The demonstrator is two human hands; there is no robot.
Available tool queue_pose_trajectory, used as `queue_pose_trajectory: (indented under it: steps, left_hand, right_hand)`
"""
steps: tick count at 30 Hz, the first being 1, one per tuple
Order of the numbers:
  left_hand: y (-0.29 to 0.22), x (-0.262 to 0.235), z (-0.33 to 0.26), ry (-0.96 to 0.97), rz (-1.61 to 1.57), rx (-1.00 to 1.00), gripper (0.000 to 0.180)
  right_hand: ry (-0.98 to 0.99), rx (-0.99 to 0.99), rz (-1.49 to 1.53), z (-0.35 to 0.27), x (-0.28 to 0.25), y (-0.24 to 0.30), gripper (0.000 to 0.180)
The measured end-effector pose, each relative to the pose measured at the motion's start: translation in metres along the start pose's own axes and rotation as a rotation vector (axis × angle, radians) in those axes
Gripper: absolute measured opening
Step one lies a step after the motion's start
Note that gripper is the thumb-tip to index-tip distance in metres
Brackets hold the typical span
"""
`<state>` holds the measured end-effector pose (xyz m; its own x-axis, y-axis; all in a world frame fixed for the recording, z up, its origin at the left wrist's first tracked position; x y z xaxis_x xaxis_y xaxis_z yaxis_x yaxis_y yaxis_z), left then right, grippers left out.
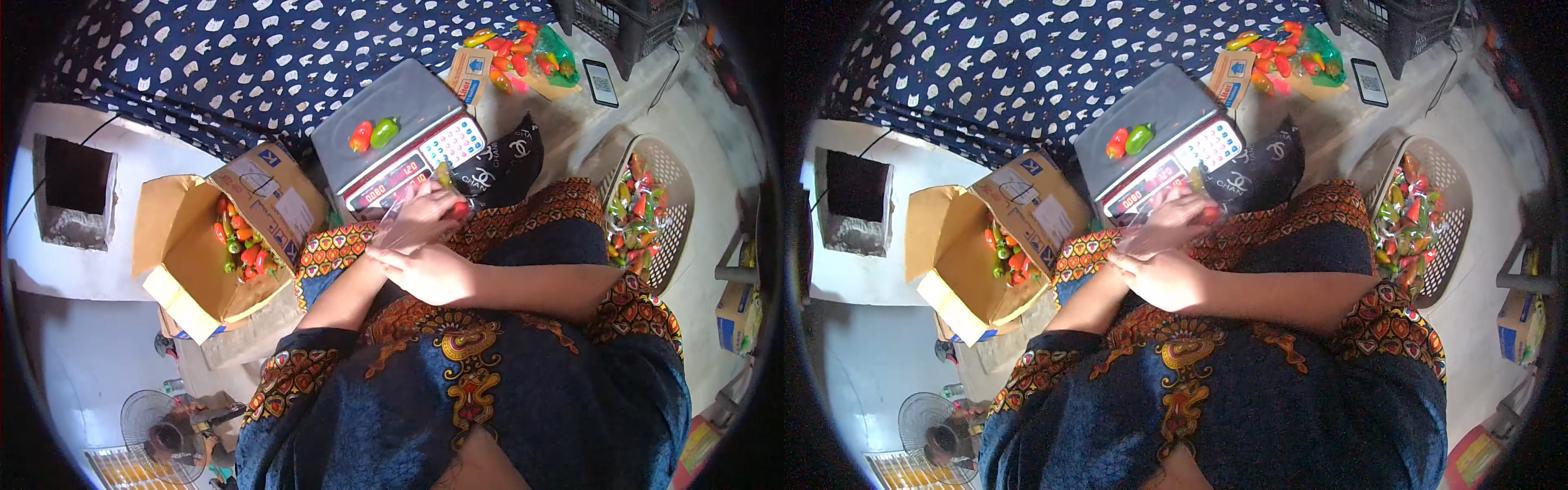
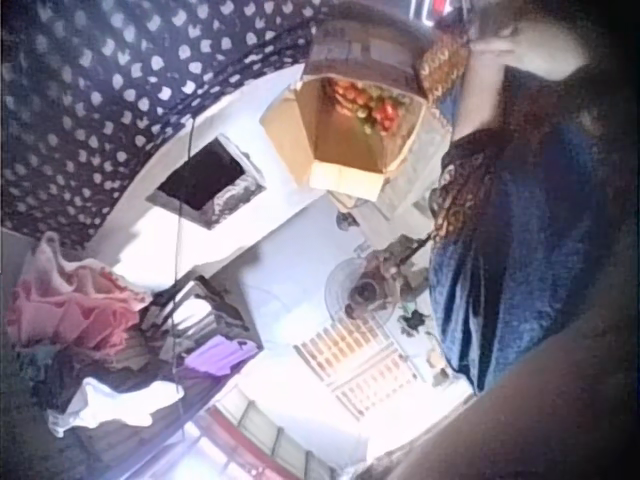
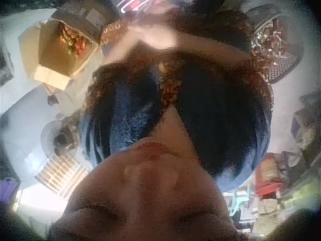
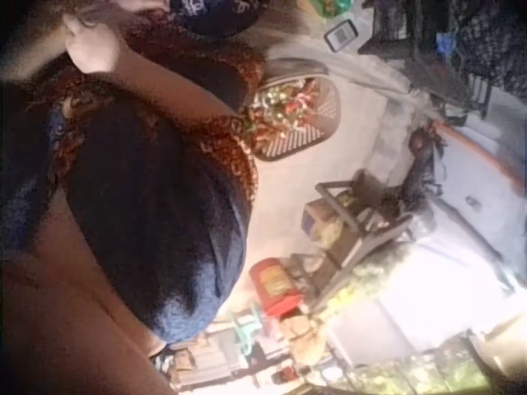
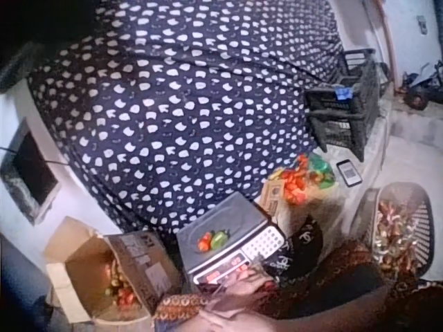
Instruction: The person picks peppers from a cardboard box, places them on a digital scale to weigh them, and then puts them into small clear plastic bags.
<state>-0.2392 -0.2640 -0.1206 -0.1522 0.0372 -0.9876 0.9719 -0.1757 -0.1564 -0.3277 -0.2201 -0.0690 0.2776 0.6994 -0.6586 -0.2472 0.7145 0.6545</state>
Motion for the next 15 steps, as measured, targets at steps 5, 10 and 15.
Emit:
queue_pose_trajectory:
  steps: [5,10,15]
  left_hand:
    - [-0.006,0.005,0.006,-0.031,0.257,0.154,0.049]
    - [0.009,-0.002,0.014,0.081,0.097,0.007,0.046]
    - [0.025,0.007,0.013,-0.075,-0.06,-0.048,0.053]
  right_hand:
    - [0.02,-0.065,-0.135,-0.002,0.005,-0.007,0.049]
    - [0.18,0.059,-0.18,0.001,-0.016,-0.001,0.055]
    - [0.032,0.003,-0.102,0.004,-0.021,-0.006,0.058]
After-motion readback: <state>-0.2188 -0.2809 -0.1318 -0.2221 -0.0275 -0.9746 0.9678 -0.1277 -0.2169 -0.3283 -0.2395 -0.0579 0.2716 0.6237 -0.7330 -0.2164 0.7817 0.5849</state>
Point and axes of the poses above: each hand's wrist, its own z-axis towards the middle knuckle, its own x-axis out of the palm, y = z × x, the point moved 4 cm from there along z, towards the middle knuckle, and after that the axes turned 8 degrees about z, right-handed, at the moved point
